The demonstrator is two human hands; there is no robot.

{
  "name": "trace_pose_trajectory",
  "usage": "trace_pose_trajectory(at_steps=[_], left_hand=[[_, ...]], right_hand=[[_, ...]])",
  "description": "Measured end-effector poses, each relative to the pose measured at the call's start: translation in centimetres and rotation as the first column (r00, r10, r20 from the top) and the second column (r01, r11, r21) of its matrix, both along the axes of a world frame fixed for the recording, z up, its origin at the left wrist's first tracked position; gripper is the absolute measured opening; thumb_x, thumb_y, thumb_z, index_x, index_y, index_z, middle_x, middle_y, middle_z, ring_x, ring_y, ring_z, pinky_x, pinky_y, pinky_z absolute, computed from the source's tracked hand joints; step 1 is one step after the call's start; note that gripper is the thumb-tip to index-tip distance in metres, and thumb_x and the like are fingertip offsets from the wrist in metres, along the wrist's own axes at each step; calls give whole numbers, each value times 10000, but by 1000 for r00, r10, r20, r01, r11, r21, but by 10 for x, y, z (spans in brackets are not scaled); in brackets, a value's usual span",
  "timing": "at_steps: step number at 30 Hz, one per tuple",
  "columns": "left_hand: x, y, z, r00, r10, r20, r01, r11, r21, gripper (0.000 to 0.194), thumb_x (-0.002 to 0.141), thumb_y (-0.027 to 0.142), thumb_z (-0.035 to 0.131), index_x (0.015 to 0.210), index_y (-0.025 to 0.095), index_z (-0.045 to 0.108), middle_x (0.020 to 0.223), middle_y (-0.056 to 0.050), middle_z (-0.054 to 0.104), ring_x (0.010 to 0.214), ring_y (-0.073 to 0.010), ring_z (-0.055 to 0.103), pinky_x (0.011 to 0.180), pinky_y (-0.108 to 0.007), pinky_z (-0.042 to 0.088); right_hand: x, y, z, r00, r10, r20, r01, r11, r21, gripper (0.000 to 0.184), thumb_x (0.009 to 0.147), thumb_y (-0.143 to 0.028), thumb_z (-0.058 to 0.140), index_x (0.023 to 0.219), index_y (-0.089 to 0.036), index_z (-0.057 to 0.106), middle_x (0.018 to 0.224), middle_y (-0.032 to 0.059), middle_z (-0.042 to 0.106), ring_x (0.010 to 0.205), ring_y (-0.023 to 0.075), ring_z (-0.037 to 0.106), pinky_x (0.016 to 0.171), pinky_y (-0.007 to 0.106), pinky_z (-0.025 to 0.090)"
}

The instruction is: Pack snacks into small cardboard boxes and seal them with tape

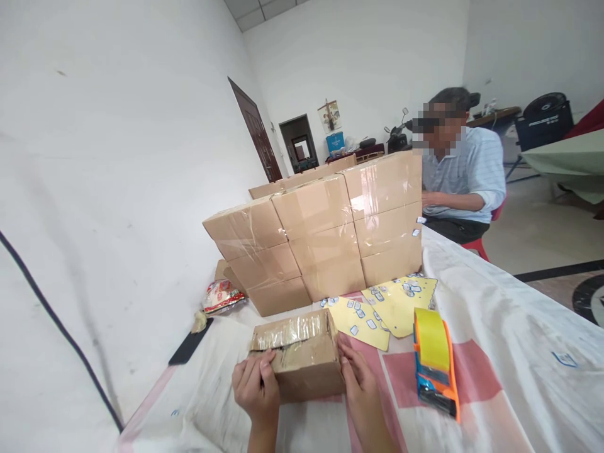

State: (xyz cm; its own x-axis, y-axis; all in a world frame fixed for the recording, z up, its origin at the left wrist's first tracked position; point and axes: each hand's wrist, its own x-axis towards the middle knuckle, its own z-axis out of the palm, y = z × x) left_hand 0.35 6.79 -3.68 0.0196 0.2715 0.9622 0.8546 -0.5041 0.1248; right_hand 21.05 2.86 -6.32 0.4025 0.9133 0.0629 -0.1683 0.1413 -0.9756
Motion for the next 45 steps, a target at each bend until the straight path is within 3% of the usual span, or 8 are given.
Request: trace_pose_trajectory(at_steps=[8, 13, 21, 28, 32, 35, 38, 45], left_hand=[[-5, -2, -2, 1000, -24, 9, 24, 1000, -6, 278, 922, 46, 484, 912, 190, 722, 850, -54, 776, 782, -205, 672, 819, -390, 462], [-9, -3, 1, 998, -63, -20, 62, 998, -18, 279, 927, 43, 471, 905, 187, 708, 848, -51, 774, 777, -195, 669, 786, -377, 456], [-11, -3, 4, 998, -54, -24, 53, 998, -16, 264, 917, 45, 492, 925, 189, 713, 851, -53, 774, 776, -198, 670, 781, -373, 458], [-13, -2, 1, 999, -41, -22, 40, 999, -6, 260, 925, 58, 497, 946, 190, 720, 863, -51, 775, 790, -198, 663, 795, -375, 458], [-29, 0, -3, 998, -62, -8, 61, 998, -34, 266, 939, 98, 490, 945, 199, 736, 879, -45, 777, 808, -201, 664, 776, -366, 472], [-48, -2, -6, 992, -55, 116, 63, 996, -62, 300, 963, 160, 455, 909, 207, 746, 882, -47, 772, 828, -218, 666, 766, -372, 506], [-63, -13, -7, 983, -76, 168, 92, 992, -85, 302, 961, 193, 462, 889, 222, 754, 891, -45, 771, 843, -234, 676, 756, -386, 524], [-54, -41, -4, 977, -167, 133, 186, 972, -146, 242, 908, 231, 561, 797, 237, 776, 852, -58, 768, 823, -251, 687, 710, -401, 544]], right_hand=[[-2, -9, 6, 995, 14, 94, -26, 991, 133, 379, 910, -555, 572, 940, -183, 641, 845, 64, 663, 761, 221, 662, 662, 309, 549], [-5, -8, 1, 978, 6, 208, -32, 992, 123, 424, 807, -443, 698, 1123, -172, 615, 899, 63, 658, 743, 206, 640, 633, 301, 549], [-3, -5, 11, 953, -11, 304, -9, 998, 64, 427, 762, -450, 701, 1048, -137, 648, 845, 73, 656, 680, 197, 618, 566, 297, 532], [-1, 2, 3, 961, 20, 277, -40, 997, 67, 469, 736, -375, 712, 1134, -127, 711, 1163, 160, 680, 1046, 296, 689, 821, 375, 615], [12, 3, 12, 945, 72, 320, -97, 993, 62, 423, 736, -341, 735, 1127, -182, 769, 1405, 153, 605, 1332, 336, 560, 1111, 461, 487], [25, 0, 26, 884, 223, 412, -272, 960, 64, 811, 714, -294, 764, 1488, -229, 529, 1626, 118, 378, 1508, 327, 353, 1220, 522, 340], [32, -6, 38, 756, 379, 534, -473, 880, 45, 1096, 665, -241, 787, 1623, -268, 255, 1696, 88, 207, 1572, 326, 176, 1260, 560, 216], [34, -19, 46, 643, 373, 668, -557, 827, 74, 1217, 590, -216, 771, 1644, -228, 162, 1673, 147, 262, 1526, 370, 296, 1188, 517, 376]])
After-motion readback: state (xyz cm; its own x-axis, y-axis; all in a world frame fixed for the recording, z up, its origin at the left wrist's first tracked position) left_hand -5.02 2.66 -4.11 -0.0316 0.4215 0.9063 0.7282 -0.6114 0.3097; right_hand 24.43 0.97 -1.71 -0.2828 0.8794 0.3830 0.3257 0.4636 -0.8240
